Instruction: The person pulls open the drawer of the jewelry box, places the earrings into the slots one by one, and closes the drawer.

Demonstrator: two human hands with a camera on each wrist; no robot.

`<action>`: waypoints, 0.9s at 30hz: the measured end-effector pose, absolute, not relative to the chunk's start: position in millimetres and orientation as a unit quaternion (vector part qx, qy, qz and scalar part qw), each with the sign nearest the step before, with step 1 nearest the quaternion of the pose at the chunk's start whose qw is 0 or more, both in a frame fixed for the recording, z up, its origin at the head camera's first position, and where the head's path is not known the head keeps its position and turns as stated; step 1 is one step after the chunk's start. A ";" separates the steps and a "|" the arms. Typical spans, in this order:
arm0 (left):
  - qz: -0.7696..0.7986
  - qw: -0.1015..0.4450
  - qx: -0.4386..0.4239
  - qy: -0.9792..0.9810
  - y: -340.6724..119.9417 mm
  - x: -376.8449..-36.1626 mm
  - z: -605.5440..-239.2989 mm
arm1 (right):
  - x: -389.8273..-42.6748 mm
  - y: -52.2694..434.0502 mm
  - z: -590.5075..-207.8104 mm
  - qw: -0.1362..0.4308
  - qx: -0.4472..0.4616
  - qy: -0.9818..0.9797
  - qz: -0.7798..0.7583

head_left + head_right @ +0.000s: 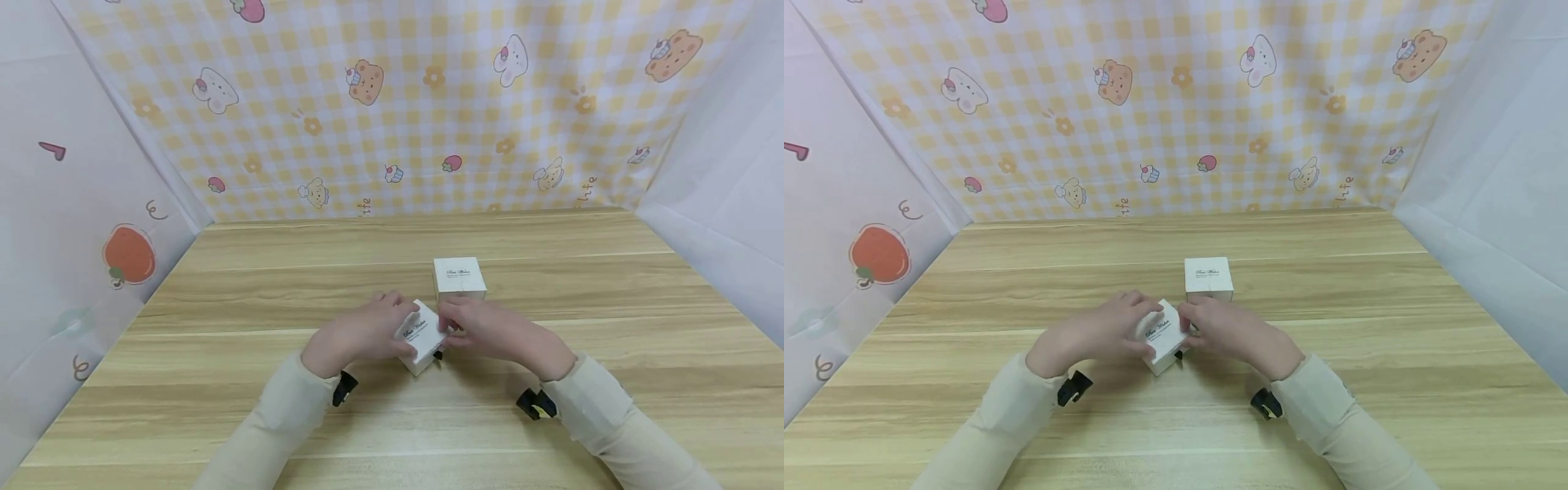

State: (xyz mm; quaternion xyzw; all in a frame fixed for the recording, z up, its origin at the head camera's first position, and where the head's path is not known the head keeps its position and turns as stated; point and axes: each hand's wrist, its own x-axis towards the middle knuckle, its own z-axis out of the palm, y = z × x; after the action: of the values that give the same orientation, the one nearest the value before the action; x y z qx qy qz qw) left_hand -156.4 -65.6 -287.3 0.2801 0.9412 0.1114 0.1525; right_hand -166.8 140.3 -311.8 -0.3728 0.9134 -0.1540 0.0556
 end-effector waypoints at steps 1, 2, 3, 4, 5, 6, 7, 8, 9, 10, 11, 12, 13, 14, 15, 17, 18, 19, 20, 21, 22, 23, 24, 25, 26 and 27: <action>0.103 0.146 0.277 0.944 -64.7 -154.6 -287.2 | -166.4 139.8 -311.6 0.055 -0.372 0.914 -0.153; 0.095 0.140 0.273 0.947 -63.8 -153.2 -287.4 | -166.0 139.4 -311.3 0.054 -0.371 0.914 -0.153; 0.086 0.135 0.269 0.950 -63.0 -151.8 -287.9 | -165.4 139.1 -311.0 0.052 -0.371 0.915 -0.152; 0.078 0.131 0.267 0.952 -62.1 -150.7 -288.6 | -165.0 138.7 -310.9 0.049 -0.371 0.915 -0.150; 0.072 0.128 0.263 0.953 -61.3 -149.6 -289.2 | -164.5 138.6 -311.0 0.045 -0.372 0.915 -0.147; 0.070 0.126 0.259 0.955 -60.4 -148.8 -290.0 | -164.2 138.5 -311.0 0.041 -0.373 0.916 -0.145; 0.069 0.125 0.255 0.956 -59.4 -148.3 -290.9 | -163.9 138.4 -311.1 0.036 -0.374 0.916 -0.142; 0.070 0.125 0.252 0.957 -58.4 -147.9 -292.0 | -163.4 138.3 -311.1 0.031 -0.376 0.916 -0.139; 0.070 0.123 0.251 0.958 -57.4 -147.5 -292.7 | -163.1 138.3 -311.3 0.026 -0.378 0.916 -0.136; 0.071 0.121 0.248 0.959 -56.2 -147.0 -293.5 | -162.9 138.3 -311.6 0.020 -0.380 0.915 -0.132; 0.069 0.117 0.246 0.960 -55.1 -146.7 -294.4 | -162.6 138.2 -311.7 0.017 -0.382 0.915 -0.130; 0.069 0.112 0.244 0.961 -54.0 -146.4 -295.5 | -162.4 138.2 -311.9 0.014 -0.383 0.915 -0.128; 0.067 0.106 0.242 0.962 -52.8 -146.0 -296.6 | -162.3 138.2 -312.1 0.011 -0.384 0.914 -0.126; 0.066 0.102 0.239 0.963 -51.7 -145.6 -297.6 | -162.3 138.1 -312.3 0.008 -0.386 0.914 -0.125; 0.066 0.097 0.236 0.965 -50.6 -144.9 -298.3 | -162.3 138.1 -312.6 0.006 -0.387 0.914 -0.124; 0.070 0.091 0.230 0.967 -48.6 -144.0 -299.7 | -162.1 137.7 -312.7 0.003 -0.389 0.913 -0.122; 0.074 0.089 0.225 0.967 -47.8 -143.6 -300.2 | -162.0 137.5 -312.7 0.001 -0.390 0.913 -0.121; 0.076 0.089 0.222 0.968 -47.0 -143.3 -300.4 | -161.9 137.3 -312.6 -0.001 -0.391 0.912 -0.121; 0.080 0.089 0.218 0.968 -46.3 -143.1 -300.5 | -161.8 137.0 -312.5 -0.003 -0.392 0.912 -0.120; 0.081 0.089 0.216 0.969 -45.7 -142.9 -300.4 | -161.6 136.9 -312.3 -0.004 -0.393 0.912 -0.119; 0.082 0.088 0.215 0.969 -45.2 -143.0 -300.5 | -161.5 136.8 -312.1 -0.005 -0.393 0.912 -0.119; 0.082 0.087 0.214 0.969 -44.8 -143.2 -300.6 | -161.4 136.7 -312.0 -0.005 -0.393 0.912 -0.119; 0.083 0.087 0.214 0.969 -44.5 -143.3 -300.6 | -161.3 136.6 -311.9 -0.005 -0.393 0.912 -0.119; 0.082 0.088 0.213 0.970 -44.3 -143.4 -300.7 | -161.3 136.6 -311.8 -0.004 -0.393 0.912 -0.120; 0.083 0.089 0.212 0.970 -44.2 -143.4 -300.6 | -161.3 136.5 -311.9 -0.003 -0.392 0.912 -0.121; 0.083 0.090 0.211 0.970 -44.1 -143.6 -300.6 | -161.3 136.6 -311.9 -0.001 -0.391 0.912 -0.123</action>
State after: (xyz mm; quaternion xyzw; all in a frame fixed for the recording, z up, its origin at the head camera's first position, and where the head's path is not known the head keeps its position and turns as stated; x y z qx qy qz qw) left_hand -143.6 -44.1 -300.6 0.2114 0.9696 0.0833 0.0905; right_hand -161.3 136.6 -311.9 -0.3911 0.9121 -0.1228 -0.0009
